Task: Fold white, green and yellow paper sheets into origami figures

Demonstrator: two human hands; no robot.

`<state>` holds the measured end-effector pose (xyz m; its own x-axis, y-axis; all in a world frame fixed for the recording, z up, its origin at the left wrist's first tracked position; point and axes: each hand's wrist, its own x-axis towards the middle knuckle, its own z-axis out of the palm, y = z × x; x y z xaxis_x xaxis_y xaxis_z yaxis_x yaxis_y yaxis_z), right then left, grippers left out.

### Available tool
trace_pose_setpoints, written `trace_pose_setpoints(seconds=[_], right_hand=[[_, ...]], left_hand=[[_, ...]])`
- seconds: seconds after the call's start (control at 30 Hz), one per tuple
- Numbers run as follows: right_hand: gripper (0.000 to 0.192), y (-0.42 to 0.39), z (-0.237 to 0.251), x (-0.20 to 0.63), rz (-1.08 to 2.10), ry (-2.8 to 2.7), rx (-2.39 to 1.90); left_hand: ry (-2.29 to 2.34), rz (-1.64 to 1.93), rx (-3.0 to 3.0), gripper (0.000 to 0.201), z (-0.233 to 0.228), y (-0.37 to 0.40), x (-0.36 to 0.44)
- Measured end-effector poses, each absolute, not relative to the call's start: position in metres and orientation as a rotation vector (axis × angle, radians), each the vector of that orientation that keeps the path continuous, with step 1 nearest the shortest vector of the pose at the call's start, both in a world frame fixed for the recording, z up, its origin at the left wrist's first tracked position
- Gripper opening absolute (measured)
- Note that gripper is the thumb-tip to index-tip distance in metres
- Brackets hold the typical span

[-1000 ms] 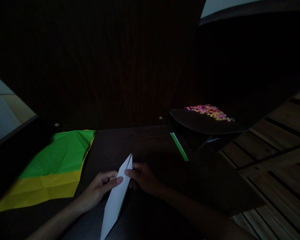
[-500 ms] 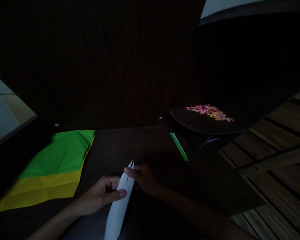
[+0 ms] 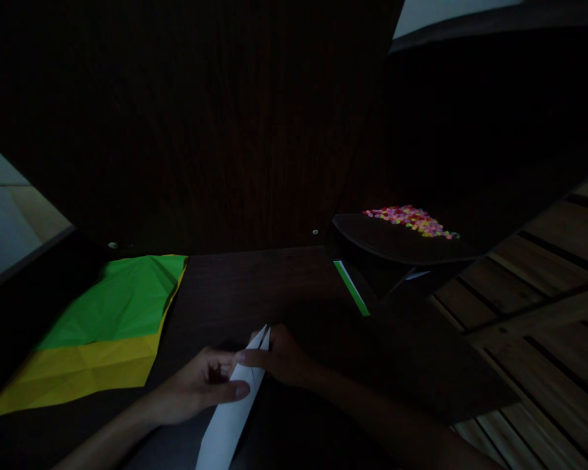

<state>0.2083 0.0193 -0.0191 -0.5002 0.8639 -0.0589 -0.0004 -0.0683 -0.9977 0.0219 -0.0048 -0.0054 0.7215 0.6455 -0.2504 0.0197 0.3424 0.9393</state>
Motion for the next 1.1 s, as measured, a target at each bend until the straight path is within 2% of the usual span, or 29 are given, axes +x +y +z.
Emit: trace_pose_setpoints(seconds=[0.2,0.3,0.5,0.6,0.73,0.83,1.1], right_hand=[[0.043,0.02,-0.022,0.205,1.573,-1.465,-1.053],[0.054,0.021,-0.022,0.207,1.606,-1.449,-1.151],[0.066,0.024,-0.023,0.207,1.657,-1.463,-1.144],[0.061,0.025,-0.022,0.207,1.692,-1.577,-1.03],[0.041,0.022,-0.021,0.208,1.695,-1.703,-0.935],[0.032,0.02,-0.022,0.209,1.674,-1.732,-0.949],[0.033,0.023,-0.023,0.208,1.513,-1.69,-1.006]], left_hand=[[0.734,0.386,1.174,0.027,-0.002,-0.004,0.022],[0.759,0.378,1.221,0.03,-0.002,-0.004,0.021],[0.76,0.485,1.257,0.024,-0.001,-0.002,0.019],[0.803,0.639,1.265,0.025,0.0,0.002,0.019],[0.913,0.833,1.185,0.027,-0.001,0.007,0.018],[0.985,0.937,1.145,0.026,-0.003,0.008,0.018],[0.994,0.956,1.081,0.024,0.0,0.008,0.019]])
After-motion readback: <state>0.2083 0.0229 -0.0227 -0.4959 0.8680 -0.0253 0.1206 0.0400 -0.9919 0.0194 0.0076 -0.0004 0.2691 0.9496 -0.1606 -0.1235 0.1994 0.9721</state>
